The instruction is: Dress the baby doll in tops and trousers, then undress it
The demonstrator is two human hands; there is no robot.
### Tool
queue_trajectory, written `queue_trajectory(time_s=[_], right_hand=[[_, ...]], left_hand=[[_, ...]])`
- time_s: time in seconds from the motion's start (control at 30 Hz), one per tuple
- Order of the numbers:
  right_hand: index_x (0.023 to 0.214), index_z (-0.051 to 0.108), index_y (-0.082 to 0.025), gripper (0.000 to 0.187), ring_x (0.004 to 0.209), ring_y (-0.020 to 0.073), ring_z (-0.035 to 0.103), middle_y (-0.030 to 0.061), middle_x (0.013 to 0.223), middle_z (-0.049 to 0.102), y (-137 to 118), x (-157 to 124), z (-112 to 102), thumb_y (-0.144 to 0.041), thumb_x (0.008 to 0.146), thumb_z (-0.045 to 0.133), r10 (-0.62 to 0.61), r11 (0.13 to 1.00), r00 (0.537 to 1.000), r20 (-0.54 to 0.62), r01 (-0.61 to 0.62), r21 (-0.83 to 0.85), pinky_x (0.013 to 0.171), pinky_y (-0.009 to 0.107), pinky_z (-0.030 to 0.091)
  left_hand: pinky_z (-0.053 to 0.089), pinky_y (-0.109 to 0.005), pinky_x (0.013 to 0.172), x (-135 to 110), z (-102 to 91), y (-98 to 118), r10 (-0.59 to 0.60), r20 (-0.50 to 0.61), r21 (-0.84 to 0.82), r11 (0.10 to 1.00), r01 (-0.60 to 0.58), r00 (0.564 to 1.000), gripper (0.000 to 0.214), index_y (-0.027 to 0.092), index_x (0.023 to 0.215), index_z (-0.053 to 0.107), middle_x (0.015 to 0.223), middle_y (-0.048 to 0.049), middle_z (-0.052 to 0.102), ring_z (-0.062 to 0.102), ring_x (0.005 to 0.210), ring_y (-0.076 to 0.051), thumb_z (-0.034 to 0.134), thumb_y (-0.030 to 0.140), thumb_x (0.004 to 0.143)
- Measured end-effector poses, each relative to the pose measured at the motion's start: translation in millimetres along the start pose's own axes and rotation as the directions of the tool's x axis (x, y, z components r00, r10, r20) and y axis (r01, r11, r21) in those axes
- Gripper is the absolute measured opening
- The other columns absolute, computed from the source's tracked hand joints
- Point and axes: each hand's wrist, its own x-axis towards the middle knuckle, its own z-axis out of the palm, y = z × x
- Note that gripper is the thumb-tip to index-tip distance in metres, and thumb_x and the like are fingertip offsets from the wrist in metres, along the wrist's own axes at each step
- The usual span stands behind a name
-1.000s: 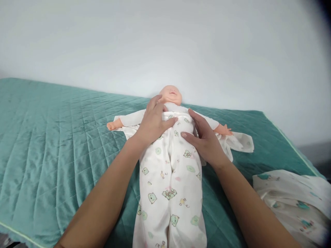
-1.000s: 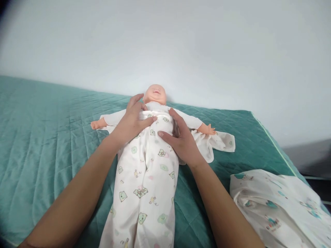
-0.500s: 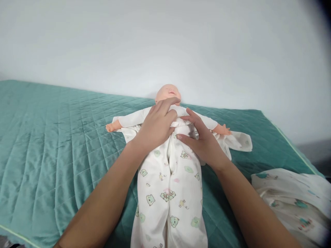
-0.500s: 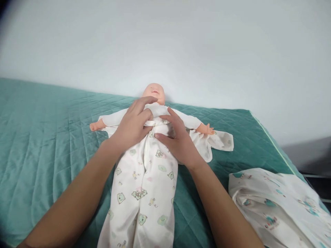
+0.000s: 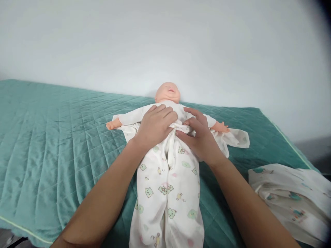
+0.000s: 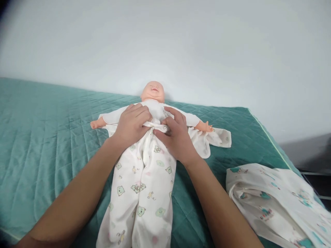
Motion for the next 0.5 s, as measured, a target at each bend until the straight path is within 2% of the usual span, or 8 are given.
queue_trajectory(time_s=[0.17, 0.27, 0.4, 0.5], right_hand=[[0.075, 0.050, -0.023, 0.024, 0.121, 0.0319, 0.050, 0.0092, 0.128, 0.053, 1, -1, 2, -0.032, 0.087, 0.069, -0.123, 0.980, 0.990, -0.064, 0.112, -0.163, 0.104, 0.055, 0.042], [0.073, 0.051, -0.023, 0.025, 0.107, 0.0300, 0.051, 0.0093, 0.110, 0.056, 1, -2, 2, -0.034, 0.087, 0.069, -0.174, 0.960, 0.982, -0.076, 0.152, -0.234, 0.096, 0.052, 0.043], [0.073, 0.049, -0.024, 0.016, 0.095, 0.0263, 0.051, 0.0070, 0.094, 0.059, -1, -4, 3, -0.016, 0.083, 0.059, -0.238, 0.937, 0.971, 0.015, 0.234, -0.260, 0.086, 0.045, 0.044], [0.076, 0.050, -0.024, 0.020, 0.092, 0.0242, 0.053, 0.0067, 0.095, 0.061, -2, -7, 4, -0.003, 0.075, 0.048, -0.278, 0.920, 0.958, 0.077, 0.288, -0.266, 0.085, 0.041, 0.044]], left_hand=[[0.039, -0.041, 0.080, -8, -0.6, 2, -0.134, -0.021, 0.000, 0.991, 0.134, 0.991, 0.007, 0.023, 0.083, 0.056, 0.081, -0.0040, 0.063, 0.057, 0.085, -0.025, 0.055, 0.019, 0.088], [0.038, -0.042, 0.079, -24, -2.3, 1, -0.200, -0.066, 0.054, 0.978, 0.204, 0.978, 0.004, 0.023, 0.084, 0.058, 0.083, -0.0055, 0.064, 0.057, 0.087, -0.027, 0.058, 0.024, 0.088], [0.039, -0.042, 0.081, -57, -5.5, 2, -0.318, -0.109, 0.080, 0.942, 0.327, 0.942, 0.007, 0.024, 0.082, 0.059, 0.086, -0.0071, 0.063, 0.056, 0.091, -0.028, 0.058, 0.025, 0.088], [0.041, -0.040, 0.083, -80, -8.1, 5, -0.385, -0.128, 0.044, 0.918, 0.393, 0.914, 0.008, 0.023, 0.081, 0.059, 0.088, -0.0075, 0.062, 0.056, 0.091, -0.027, 0.058, 0.026, 0.089]])
